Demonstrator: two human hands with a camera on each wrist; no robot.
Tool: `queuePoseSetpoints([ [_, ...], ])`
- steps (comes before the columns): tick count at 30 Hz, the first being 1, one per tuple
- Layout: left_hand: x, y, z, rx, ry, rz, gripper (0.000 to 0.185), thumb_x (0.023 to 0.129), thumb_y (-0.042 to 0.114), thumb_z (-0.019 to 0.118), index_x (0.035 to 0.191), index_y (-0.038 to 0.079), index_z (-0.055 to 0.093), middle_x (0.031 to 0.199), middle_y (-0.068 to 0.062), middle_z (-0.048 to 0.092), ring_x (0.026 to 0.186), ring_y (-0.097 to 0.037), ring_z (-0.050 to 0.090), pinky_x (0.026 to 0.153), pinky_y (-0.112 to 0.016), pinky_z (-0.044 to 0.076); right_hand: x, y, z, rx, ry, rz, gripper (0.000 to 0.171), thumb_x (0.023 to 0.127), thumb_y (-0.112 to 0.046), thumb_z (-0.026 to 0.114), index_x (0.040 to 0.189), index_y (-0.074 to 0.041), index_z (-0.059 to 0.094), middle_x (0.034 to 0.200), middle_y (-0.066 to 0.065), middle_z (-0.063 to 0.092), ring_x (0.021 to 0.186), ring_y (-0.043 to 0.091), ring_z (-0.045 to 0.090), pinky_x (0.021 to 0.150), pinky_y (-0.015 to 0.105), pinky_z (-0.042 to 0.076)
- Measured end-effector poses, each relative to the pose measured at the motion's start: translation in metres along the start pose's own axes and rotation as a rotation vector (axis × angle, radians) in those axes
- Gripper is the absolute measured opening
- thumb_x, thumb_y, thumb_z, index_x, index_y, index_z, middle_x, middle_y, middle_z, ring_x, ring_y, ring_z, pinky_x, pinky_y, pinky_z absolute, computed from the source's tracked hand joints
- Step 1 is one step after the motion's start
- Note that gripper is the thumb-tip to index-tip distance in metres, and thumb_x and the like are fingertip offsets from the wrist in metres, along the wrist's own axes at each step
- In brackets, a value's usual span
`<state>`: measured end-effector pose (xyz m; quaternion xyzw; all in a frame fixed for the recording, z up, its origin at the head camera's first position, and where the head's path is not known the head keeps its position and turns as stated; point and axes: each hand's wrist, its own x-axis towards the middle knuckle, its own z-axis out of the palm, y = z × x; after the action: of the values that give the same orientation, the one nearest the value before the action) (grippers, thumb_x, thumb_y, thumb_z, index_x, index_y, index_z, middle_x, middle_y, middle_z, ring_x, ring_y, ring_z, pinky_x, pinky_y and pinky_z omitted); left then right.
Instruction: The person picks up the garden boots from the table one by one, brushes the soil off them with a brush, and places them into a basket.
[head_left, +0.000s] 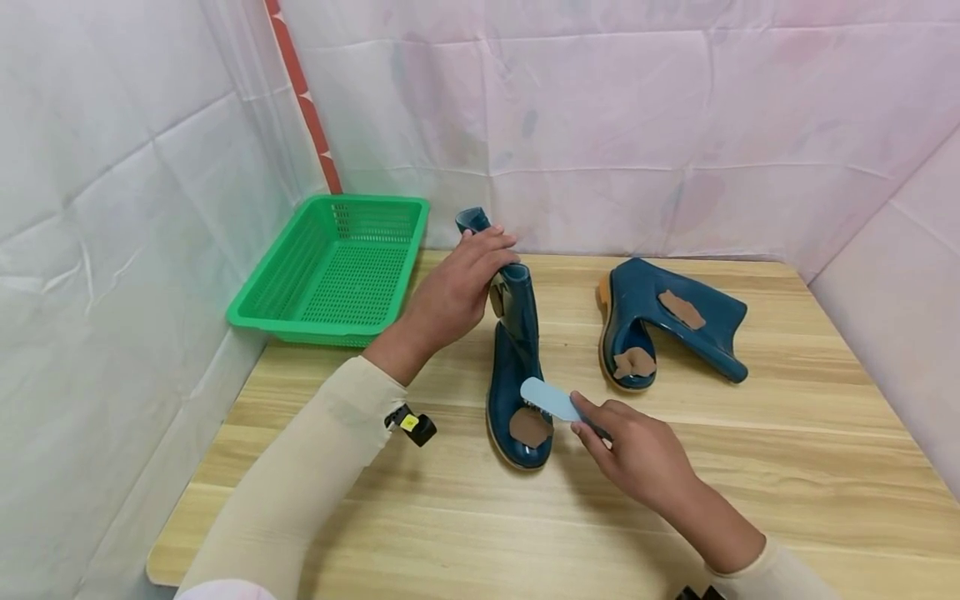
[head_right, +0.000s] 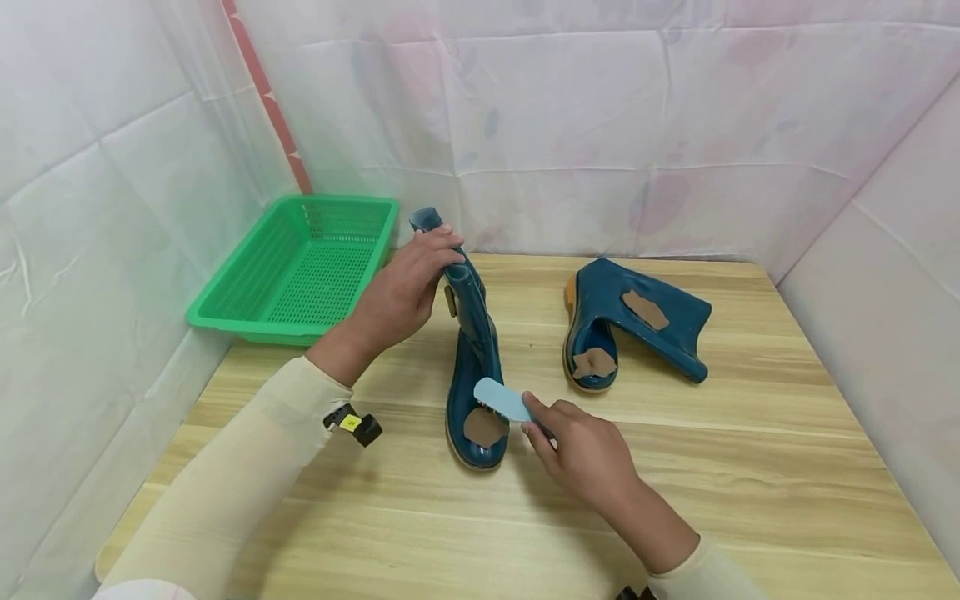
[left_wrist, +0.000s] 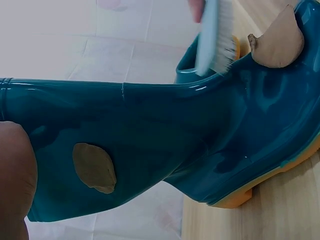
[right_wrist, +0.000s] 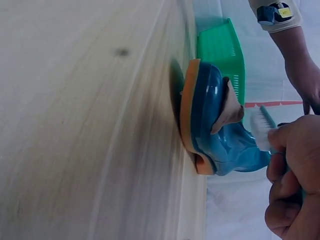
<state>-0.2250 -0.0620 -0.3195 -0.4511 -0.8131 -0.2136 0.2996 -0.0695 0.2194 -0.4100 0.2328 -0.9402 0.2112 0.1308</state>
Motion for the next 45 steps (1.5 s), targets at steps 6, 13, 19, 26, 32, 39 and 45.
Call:
queuePoseSetpoints([
  [6, 0.0, -0.001, 0.001, 0.007, 0.004, 0.01, 0.033, 0.101, -0.01, 0.054, 0.131, 0.004, 0.06, 0.145, -0.014, 0.055, 0.143, -0.03, 0.044, 0.122, -0.047, 0.024, -0.003, 0.0, 0.002, 0.005, -0.066, 0.005, 0.042, 0.093, -0.024, 0.078, 0.132, -0.011, 0.071, 0.074, -0.015, 0.052, 0.054, -0.001, 0.035, 0.047, 0.019, 0.033],
  [13, 0.0, -0.001, 0.0, 0.014, 0.001, 0.0, 0.033, 0.101, -0.009, 0.054, 0.131, 0.004, 0.06, 0.145, -0.014, 0.055, 0.142, -0.031, 0.045, 0.121, -0.047, 0.025, -0.011, -0.001, -0.002, 0.03, -0.121, 0.015, 0.041, 0.095, -0.026, 0.075, 0.134, -0.014, 0.07, 0.08, -0.017, 0.057, 0.059, -0.002, 0.038, 0.052, 0.019, 0.035],
  [19, -0.001, 0.0, 0.0, 0.02, -0.003, -0.007, 0.032, 0.101, -0.008, 0.055, 0.131, 0.004, 0.06, 0.145, -0.013, 0.055, 0.142, -0.03, 0.044, 0.121, -0.046, 0.025, -0.017, 0.0, -0.003, 0.069, -0.126, 0.004, 0.042, 0.096, -0.026, 0.075, 0.135, -0.013, 0.07, 0.08, -0.019, 0.055, 0.059, -0.003, 0.039, 0.052, 0.018, 0.036],
  [26, -0.002, -0.001, 0.001, 0.023, -0.001, -0.01, 0.032, 0.102, -0.007, 0.055, 0.131, 0.005, 0.06, 0.145, -0.012, 0.056, 0.144, -0.027, 0.043, 0.121, -0.046, 0.025, -0.012, 0.002, -0.005, 0.064, -0.003, -0.027, 0.042, 0.092, -0.017, 0.079, 0.132, -0.009, 0.071, 0.078, -0.017, 0.055, 0.056, -0.004, 0.036, 0.049, 0.018, 0.035],
  [32, -0.003, -0.001, 0.001, 0.02, 0.01, -0.007, 0.032, 0.102, -0.007, 0.055, 0.13, 0.004, 0.061, 0.143, -0.013, 0.057, 0.143, -0.028, 0.044, 0.121, -0.048, 0.027, -0.002, 0.002, 0.0, 0.02, 0.033, -0.024, 0.044, 0.091, -0.018, 0.079, 0.133, -0.01, 0.07, 0.077, -0.014, 0.056, 0.054, -0.003, 0.034, 0.047, 0.019, 0.033],
  [39, -0.004, 0.0, 0.001, 0.033, -0.002, -0.016, 0.032, 0.102, -0.006, 0.053, 0.131, 0.005, 0.061, 0.144, -0.013, 0.056, 0.144, -0.027, 0.043, 0.121, -0.048, 0.026, -0.006, -0.001, 0.004, 0.014, -0.077, -0.001, 0.042, 0.093, -0.024, 0.077, 0.133, -0.011, 0.071, 0.075, -0.016, 0.052, 0.056, -0.002, 0.036, 0.048, 0.019, 0.034],
  [45, -0.003, 0.0, 0.001, 0.039, 0.005, -0.015, 0.031, 0.103, -0.005, 0.052, 0.131, 0.006, 0.061, 0.144, -0.012, 0.056, 0.144, -0.025, 0.042, 0.121, -0.047, 0.027, -0.012, -0.001, 0.0, 0.044, -0.108, 0.002, 0.041, 0.095, -0.025, 0.076, 0.133, -0.013, 0.071, 0.08, -0.016, 0.057, 0.06, -0.002, 0.039, 0.052, 0.019, 0.036],
])
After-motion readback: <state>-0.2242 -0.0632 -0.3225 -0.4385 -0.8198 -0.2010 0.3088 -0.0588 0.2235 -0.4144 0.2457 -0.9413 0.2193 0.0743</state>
